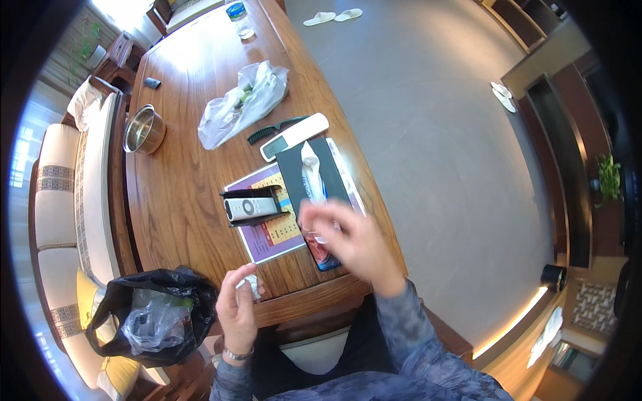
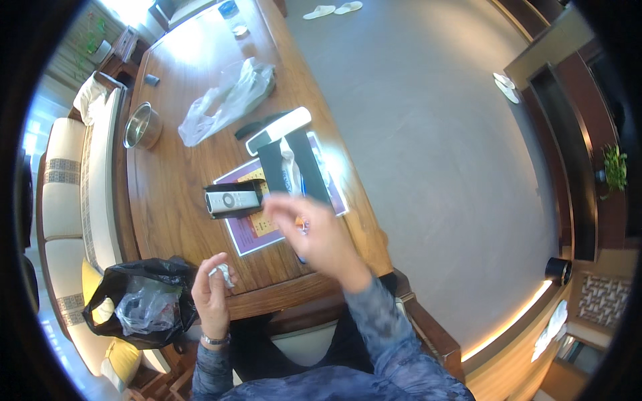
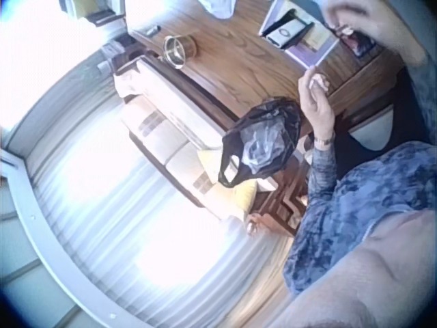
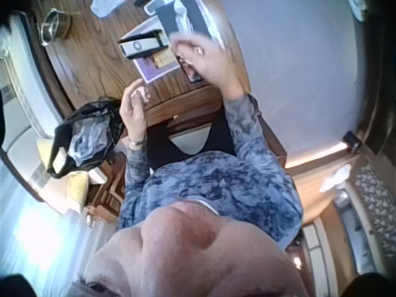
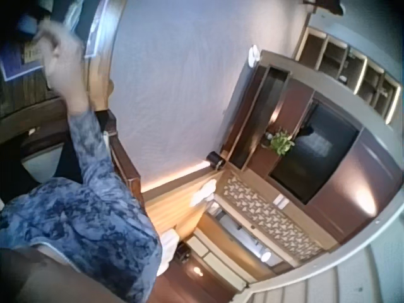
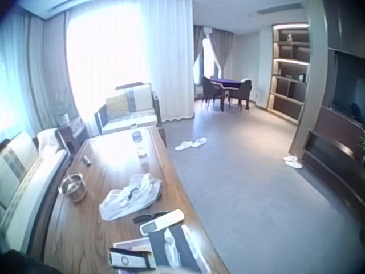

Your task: The person tidies a living room by gathering trash into a black bag, moving a metal bowl, and folding a white towel. They then walk to a bathroom, fill a water bottle at the sink, and return to water a potted plant before placing the bottle into the trash bag.

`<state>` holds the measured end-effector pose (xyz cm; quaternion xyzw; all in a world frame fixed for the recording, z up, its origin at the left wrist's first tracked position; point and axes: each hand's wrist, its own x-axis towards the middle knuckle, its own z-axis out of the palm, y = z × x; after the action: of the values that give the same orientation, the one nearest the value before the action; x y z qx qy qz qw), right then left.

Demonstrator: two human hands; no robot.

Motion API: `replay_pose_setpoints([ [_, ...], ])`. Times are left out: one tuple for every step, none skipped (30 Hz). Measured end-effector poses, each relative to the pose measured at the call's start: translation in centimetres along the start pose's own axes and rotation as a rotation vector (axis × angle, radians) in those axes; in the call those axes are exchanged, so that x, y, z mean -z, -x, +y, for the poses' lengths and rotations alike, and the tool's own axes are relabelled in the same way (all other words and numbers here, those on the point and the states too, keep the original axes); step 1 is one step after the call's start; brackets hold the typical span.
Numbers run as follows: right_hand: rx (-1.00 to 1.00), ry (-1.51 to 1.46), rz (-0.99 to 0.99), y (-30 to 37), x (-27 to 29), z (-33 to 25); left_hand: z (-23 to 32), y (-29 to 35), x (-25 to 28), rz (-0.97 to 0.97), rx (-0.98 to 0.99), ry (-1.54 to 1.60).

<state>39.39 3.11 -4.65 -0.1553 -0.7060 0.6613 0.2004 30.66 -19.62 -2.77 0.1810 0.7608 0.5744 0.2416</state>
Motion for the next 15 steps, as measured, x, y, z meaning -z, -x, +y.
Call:
replay_pose_setpoints([
  [-0.005,0.114,0.054,-4.0,0.8,1.1,1.3,-0.5,0.2,-0.003,0.014,0.001],
  [0.087,0.206,0.109,-8.3,1.1,2.3,2.5,-0.9,0.4,0.002,0.034,-0.007],
  [0.078,0.354,0.119,-12.2,1.1,3.5,3.6,-1.0,0.5,-0.022,0.034,-0.023],
  [0.083,0.503,0.123,-15.9,1.0,4.9,4.5,-0.9,0.5,-0.035,0.042,-0.047],
  [0.101,0.668,0.067,-19.2,0.9,6.2,5.3,-0.6,0.4,-0.049,0.104,-0.004],
  [0.063,0.86,-0.002,-22.1,0.6,7.6,5.9,-0.2,0.1,-0.057,0.151,-0.01],
  [0.052,0.983,-0.042,-24.5,0.2,9.0,6.4,0.0,-0.1,-0.065,0.213,-0.019],
  [-0.014,1.127,-0.108,-26.2,-0.1,10.4,6.8,0.3,-0.4,-0.071,0.277,-0.03],
  [-0.033,1.178,-0.132,-27.3,-0.3,11.6,7.2,0.4,-0.7,-0.078,0.303,-0.033],
  [-0.111,1.243,-0.187,-28.6,-0.4,12.6,7.6,0.4,-1.3,-0.071,0.293,-0.052],
  [-0.155,1.273,-0.179,-29.2,-0.6,13.4,8.0,0.2,-1.6,-0.059,0.305,-0.044],
  [-0.091,1.253,-0.163,-29.7,-0.5,13.9,8.5,-0.1,-1.9,-0.052,0.316,-0.034],
  [-0.061,1.24,-0.177,-30.2,-0.1,14.3,9.1,-0.6,-2.1,-0.043,0.334,-0.049],
  [-0.046,1.239,-0.189,-30.4,0.4,14.5,9.8,-1.1,-2.3,-0.011,0.359,-0.042],
  [-0.001,1.181,-0.184,-30.4,1.2,14.4,10.6,-1.5,-2.3,0.02,0.389,-0.035],
])
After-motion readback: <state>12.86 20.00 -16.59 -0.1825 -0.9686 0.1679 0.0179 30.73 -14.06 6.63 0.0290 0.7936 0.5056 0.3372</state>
